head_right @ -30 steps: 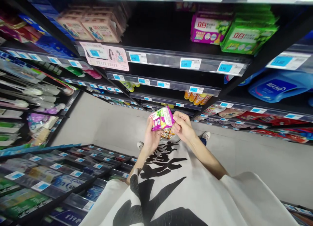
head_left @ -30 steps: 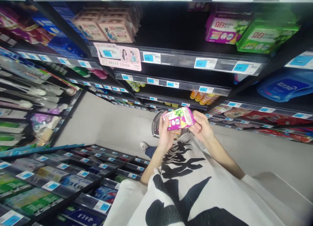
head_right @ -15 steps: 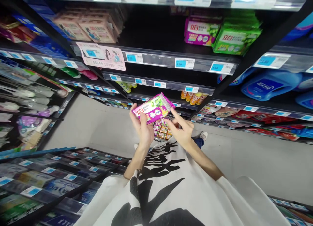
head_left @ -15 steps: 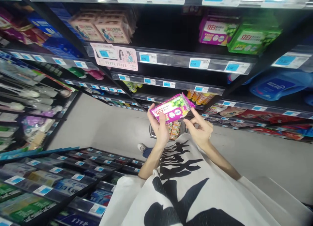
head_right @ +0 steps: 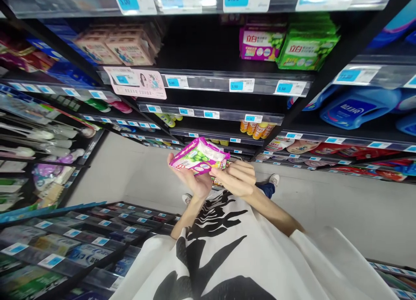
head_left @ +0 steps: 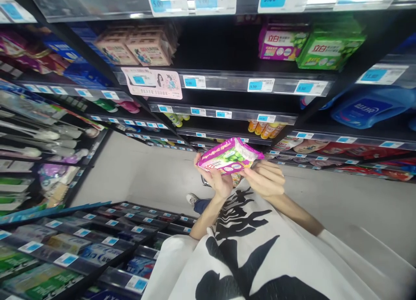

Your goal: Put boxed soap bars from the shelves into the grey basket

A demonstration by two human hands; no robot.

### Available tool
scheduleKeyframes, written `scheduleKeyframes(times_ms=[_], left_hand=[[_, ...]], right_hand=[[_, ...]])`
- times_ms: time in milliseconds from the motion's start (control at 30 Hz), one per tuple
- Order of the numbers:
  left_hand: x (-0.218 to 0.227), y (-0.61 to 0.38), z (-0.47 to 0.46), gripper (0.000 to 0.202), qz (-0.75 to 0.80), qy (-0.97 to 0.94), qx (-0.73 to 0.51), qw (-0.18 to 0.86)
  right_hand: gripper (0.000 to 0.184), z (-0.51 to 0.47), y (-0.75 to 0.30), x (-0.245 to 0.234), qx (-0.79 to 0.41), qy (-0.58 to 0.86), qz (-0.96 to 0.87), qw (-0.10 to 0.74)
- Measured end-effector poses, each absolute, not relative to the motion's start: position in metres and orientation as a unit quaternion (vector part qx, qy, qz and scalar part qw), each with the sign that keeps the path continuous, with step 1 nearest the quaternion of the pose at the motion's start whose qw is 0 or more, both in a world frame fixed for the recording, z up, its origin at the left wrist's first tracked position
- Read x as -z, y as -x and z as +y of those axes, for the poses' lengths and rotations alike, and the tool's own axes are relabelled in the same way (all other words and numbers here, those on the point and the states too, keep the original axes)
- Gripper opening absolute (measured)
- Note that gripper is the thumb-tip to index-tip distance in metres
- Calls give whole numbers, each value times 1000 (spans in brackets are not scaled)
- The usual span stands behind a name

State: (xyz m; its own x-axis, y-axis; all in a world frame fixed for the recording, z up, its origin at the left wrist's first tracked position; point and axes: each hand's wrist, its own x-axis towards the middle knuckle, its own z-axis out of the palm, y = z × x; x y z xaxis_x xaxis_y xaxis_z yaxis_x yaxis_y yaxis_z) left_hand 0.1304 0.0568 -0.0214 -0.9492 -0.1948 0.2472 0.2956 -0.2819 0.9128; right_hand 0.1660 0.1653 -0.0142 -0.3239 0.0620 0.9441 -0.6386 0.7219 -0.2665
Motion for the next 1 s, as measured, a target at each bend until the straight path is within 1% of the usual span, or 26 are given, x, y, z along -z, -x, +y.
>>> scheduleKeyframes(times_ms=[100, 200, 333, 433, 500, 533, 567, 633, 700, 767, 833, 900, 1000], left_hand=[[17, -129, 60, 76, -602, 59, 785, 134], [14, -128, 63, 80, -618, 63, 771, 140], [15, -127, 64, 75, -598, 62, 777, 188], [19, -120, 57, 73, -597, 52, 776, 198], [22, -110, 51, 71, -615, 47, 772, 151], [22, -103, 49, 71, -622, 50, 774, 107], [23, -96, 47, 70, -624, 55, 778, 53], [23, -82, 45, 68, -611, 66, 787, -51], [23, -72, 47, 68, -592, 69, 795, -111], [23, -68, 50, 71, -586, 76, 797, -123], [23, -69, 53, 74, -594, 101, 791, -112], [24, -71, 54, 80, -604, 142, 777, -106], [23, -75, 51, 92, -612, 226, 746, -132]], right_hand=[[53, 166, -163, 16, -297, -156, -744, 577], [50, 169, -160, 20, -281, -122, -737, 603], [43, 172, -158, 25, -300, -127, -752, 573], [33, 167, -157, 27, -370, -102, -754, 534], [24, 163, -157, 30, -464, -25, -737, 491], [23, 162, -156, 31, -519, 24, -717, 464], [26, 162, -154, 32, -572, 68, -690, 438], [39, 165, -148, 35, -662, 126, -627, 390], [49, 172, -140, 40, -715, 161, -584, 349], [51, 180, -131, 45, -732, 194, -574, 312], [51, 187, -124, 51, -739, 211, -574, 283], [51, 191, -118, 55, -763, 204, -556, 258], [57, 194, -110, 56, -832, 178, -487, 199]])
